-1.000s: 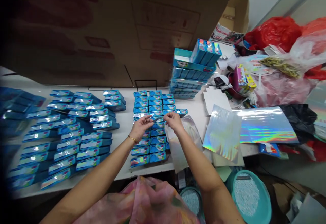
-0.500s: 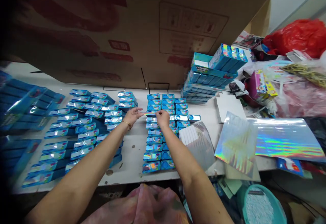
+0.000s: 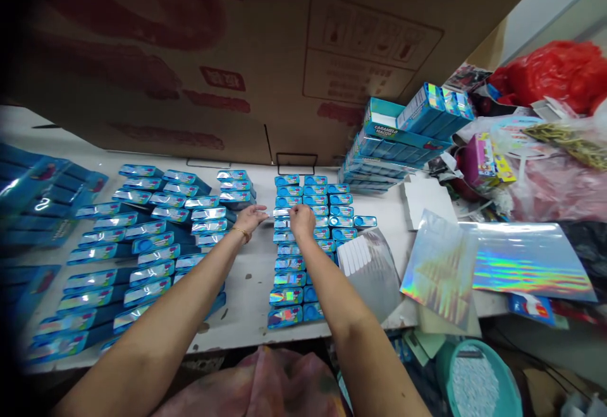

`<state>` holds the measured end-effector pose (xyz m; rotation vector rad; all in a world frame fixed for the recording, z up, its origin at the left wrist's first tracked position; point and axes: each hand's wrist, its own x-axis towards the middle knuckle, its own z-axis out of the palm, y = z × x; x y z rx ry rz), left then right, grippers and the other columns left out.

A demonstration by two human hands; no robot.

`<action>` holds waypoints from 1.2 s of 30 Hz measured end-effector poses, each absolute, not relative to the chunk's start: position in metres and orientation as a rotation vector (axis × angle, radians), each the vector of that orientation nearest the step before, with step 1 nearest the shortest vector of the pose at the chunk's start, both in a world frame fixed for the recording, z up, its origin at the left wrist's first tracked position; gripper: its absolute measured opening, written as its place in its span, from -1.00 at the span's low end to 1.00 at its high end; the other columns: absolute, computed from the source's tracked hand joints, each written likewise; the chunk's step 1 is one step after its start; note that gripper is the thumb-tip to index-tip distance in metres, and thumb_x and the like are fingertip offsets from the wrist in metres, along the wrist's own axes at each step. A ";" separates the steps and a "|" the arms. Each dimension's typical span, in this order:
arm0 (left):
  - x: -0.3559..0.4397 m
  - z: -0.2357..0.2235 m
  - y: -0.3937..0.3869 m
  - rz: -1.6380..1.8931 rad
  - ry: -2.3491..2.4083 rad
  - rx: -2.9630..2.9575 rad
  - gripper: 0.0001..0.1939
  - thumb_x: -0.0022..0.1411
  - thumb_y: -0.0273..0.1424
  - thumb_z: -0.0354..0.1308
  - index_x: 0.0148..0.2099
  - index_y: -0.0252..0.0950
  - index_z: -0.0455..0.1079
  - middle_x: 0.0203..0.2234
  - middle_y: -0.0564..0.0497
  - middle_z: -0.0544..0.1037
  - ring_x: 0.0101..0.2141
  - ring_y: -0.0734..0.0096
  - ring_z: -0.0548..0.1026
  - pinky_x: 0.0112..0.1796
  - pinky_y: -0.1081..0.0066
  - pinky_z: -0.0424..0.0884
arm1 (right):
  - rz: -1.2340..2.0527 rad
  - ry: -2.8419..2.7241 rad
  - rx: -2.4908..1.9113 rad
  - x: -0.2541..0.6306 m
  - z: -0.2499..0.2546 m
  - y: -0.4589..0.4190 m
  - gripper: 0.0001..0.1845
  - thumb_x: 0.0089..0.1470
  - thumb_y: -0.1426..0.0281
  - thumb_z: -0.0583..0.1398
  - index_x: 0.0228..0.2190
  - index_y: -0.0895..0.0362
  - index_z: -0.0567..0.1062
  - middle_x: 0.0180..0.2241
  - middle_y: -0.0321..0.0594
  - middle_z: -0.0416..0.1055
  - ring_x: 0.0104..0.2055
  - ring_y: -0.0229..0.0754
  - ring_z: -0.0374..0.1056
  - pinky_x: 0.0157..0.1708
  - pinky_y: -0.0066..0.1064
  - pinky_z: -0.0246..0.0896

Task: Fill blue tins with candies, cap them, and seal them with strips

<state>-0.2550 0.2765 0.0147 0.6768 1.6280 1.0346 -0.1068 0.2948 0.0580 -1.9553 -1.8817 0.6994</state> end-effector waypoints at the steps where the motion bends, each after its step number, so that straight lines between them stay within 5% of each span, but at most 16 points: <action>1: -0.252 0.013 0.277 1.034 1.640 0.684 -0.70 -0.29 -0.46 0.16 -0.37 -0.36 0.33 -0.66 0.10 0.38 -0.56 0.50 0.37 -0.45 0.45 0.28 | 0.672 -1.905 -1.974 -0.107 0.058 0.294 -0.82 -0.04 0.34 0.10 -0.53 0.12 0.47 -0.45 -0.18 0.41 -0.42 -0.20 0.29 -0.47 -0.45 0.08; 10: -0.233 0.018 0.266 0.981 1.793 1.095 -0.72 -0.13 -0.51 0.02 -0.29 -0.28 0.41 -0.38 -0.02 0.46 -0.32 0.36 0.39 -0.23 0.37 0.28 | 0.254 -2.623 -1.737 -0.102 0.070 0.274 -0.60 0.04 0.50 -0.01 -0.06 0.11 0.31 -0.21 0.02 0.29 -0.23 -0.04 0.22 -0.29 -0.26 0.05; 16: -0.239 0.027 0.252 0.691 1.972 1.622 -0.57 -0.07 -0.57 -0.05 -0.14 -0.17 0.39 -0.16 -0.03 0.41 -0.14 0.28 0.33 -0.14 0.37 0.23 | 0.299 -2.670 -1.673 -0.091 0.090 0.273 -0.65 0.01 0.50 0.02 -0.14 0.11 0.40 -0.22 -0.03 0.31 -0.23 -0.08 0.22 -0.22 -0.24 0.03; 21: -0.183 0.068 0.258 0.837 1.838 1.821 -0.66 0.15 -0.34 -0.15 -0.15 -0.25 0.39 -0.21 -0.08 0.44 -0.15 0.26 0.34 -0.09 0.30 0.16 | 0.340 -1.974 -1.665 0.008 0.110 0.252 -0.64 0.05 0.49 -0.05 -0.20 0.08 0.45 -0.29 -0.15 0.32 -0.23 -0.19 0.24 -0.23 -0.36 0.12; 26: -0.072 0.100 0.263 0.474 1.468 1.983 -0.71 0.05 -0.18 0.00 -0.37 -0.26 0.43 -0.38 -0.12 0.50 -0.25 0.17 0.39 -0.20 0.26 0.21 | 0.294 -1.514 -1.785 0.107 0.110 0.221 -0.69 0.02 0.46 -0.03 -0.32 0.12 0.49 -0.39 -0.17 0.35 -0.31 -0.20 0.28 -0.27 -0.38 0.19; 30: -0.022 0.093 0.271 0.193 1.415 1.882 -0.88 -0.14 -0.39 0.19 -0.45 -0.29 0.40 -0.50 -0.08 0.47 -0.35 0.19 0.42 -0.34 0.32 0.24 | 0.324 -1.633 -1.773 0.132 0.094 0.223 -0.68 0.00 0.52 -0.02 -0.30 0.13 0.48 -0.36 -0.17 0.34 -0.29 -0.22 0.27 -0.26 -0.39 0.18; 36: -0.032 0.081 0.268 0.308 1.282 1.840 -0.79 -0.02 -0.45 0.05 -0.27 -0.26 0.39 -0.53 0.07 0.43 -0.46 0.44 0.38 -0.41 0.46 0.25 | 0.233 -2.205 -1.770 0.141 0.082 0.240 -0.64 0.04 0.51 0.01 -0.15 0.02 0.41 -0.17 -0.15 0.32 -0.17 -0.16 0.19 -0.21 -0.31 0.08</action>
